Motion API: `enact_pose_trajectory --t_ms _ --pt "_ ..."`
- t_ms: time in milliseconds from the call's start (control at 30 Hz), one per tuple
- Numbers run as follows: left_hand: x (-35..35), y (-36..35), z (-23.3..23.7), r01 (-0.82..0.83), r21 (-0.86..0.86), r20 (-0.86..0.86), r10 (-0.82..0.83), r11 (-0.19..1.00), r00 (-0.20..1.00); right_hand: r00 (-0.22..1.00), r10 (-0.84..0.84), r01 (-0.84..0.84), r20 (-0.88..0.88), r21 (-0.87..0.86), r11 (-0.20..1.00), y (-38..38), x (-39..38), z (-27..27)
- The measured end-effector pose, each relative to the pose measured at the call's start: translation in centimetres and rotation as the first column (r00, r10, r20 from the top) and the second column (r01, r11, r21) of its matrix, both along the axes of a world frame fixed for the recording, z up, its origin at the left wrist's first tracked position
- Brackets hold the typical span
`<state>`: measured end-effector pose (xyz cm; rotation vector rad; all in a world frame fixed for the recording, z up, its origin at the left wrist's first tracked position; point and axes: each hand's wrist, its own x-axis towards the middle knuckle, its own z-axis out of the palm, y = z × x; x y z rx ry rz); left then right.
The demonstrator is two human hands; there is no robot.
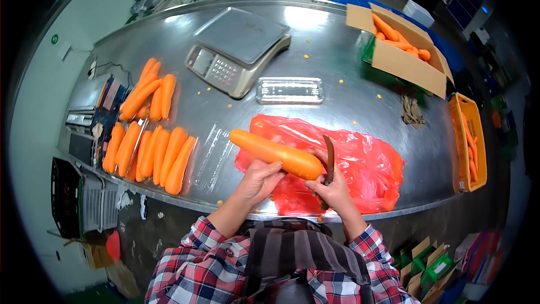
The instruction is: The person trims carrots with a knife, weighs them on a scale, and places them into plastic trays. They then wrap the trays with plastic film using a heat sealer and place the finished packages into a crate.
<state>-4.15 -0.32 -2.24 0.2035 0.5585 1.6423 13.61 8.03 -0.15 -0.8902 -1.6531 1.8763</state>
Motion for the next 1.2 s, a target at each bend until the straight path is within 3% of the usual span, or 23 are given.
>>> enact_pose_trajectory --t_ms 100,233,400,533,833,967,1200 --pt "-1.5 -1.1 -0.4 0.003 0.094 -0.010 -0.002 0.996 1.000 1.000 -0.010 0.010 0.022 0.003 1.000 -0.3 0.3 0.3" --pt "-2.7 -2.2 -0.1 -0.053 0.093 -0.046 0.057 0.994 0.997 0.988 0.071 -0.061 0.137 -0.078 0.995 0.2 0.8 0.1" --pt "-2.1 -2.4 -0.4 -0.010 0.141 -0.077 0.021 0.990 0.997 0.998 0.033 -0.030 0.060 -0.046 0.999 -0.6 -1.0 -0.7" --pt "-1.4 -2.2 -0.2 0.016 0.119 -0.100 -0.004 0.993 0.995 0.985 0.162 -0.140 0.059 -0.272 0.952 -0.6 -0.8 0.1" --pt "0.7 -1.7 0.6 -0.204 0.107 -0.175 0.220 0.973 0.960 1.000 0.008 -0.008 0.005 -0.129 0.992 -2.3 -1.1 -0.3" --pt "0.7 -1.7 0.4 -0.208 0.110 -0.184 0.226 0.972 0.957 1.000 -0.010 0.010 0.001 0.002 1.000 -2.9 -1.0 -1.4" --pt "-0.3 -2.3 0.7 -0.102 0.156 -0.150 0.125 0.982 0.981 1.000 0.001 0.000 -0.019 0.060 0.998 -3.8 -1.0 -1.3"
